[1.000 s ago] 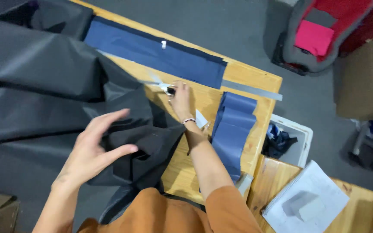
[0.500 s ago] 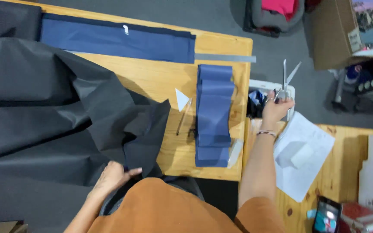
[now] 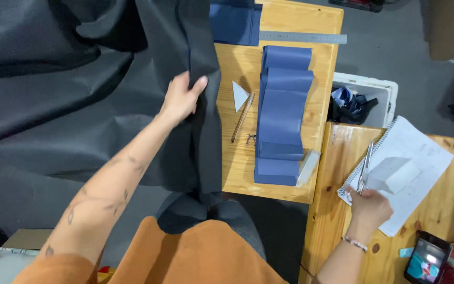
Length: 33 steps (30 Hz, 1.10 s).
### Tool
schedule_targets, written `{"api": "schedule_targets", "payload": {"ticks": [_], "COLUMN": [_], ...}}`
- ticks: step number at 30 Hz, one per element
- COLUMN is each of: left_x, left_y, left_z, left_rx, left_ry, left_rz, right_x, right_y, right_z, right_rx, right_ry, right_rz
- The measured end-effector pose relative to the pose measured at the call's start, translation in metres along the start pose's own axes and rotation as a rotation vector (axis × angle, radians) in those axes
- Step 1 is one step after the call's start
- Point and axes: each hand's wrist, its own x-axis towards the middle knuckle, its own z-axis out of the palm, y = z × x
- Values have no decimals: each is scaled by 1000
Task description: The person opens a sewing kit, retrieves a pencil, and places a notebook inside. They then use a triangular ruler and pencil to mark a black fabric, followed by cutting the fabric with scissors. The person repeats the marking and cutting process on the fabric.
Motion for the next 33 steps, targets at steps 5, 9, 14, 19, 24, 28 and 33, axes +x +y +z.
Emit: {"api": "schedule_targets", "payload": {"ticks": [5, 9, 14, 19, 24, 28, 33], "left_x": [68, 95, 63, -127, -246, -239, -219], "left_y": [4, -3, -39, -19, -148, -196, -162], "left_z": [9, -5, 2, -5, 43, 62, 41], "left_rx": [-334, -622, -420, 48, 456, 685, 441], "left_ry": [192, 180, 207, 220, -485, -639, -545], "left_rz": [32, 161, 373, 891, 1214, 1219, 1102], "right_x": [-11, -19, -133, -272, -370, -392, -394], "right_y": [32, 53, -20, -88, -120, -123, -121], "right_z": [45, 71, 41, 54, 45, 128, 160], "right_rx": [323, 335, 541, 562, 652, 1088, 1354], "right_ry": [68, 410, 126, -325, -607, -400, 87], "right_rz": [-53, -370, -501, -670, -564, -477, -423]}}
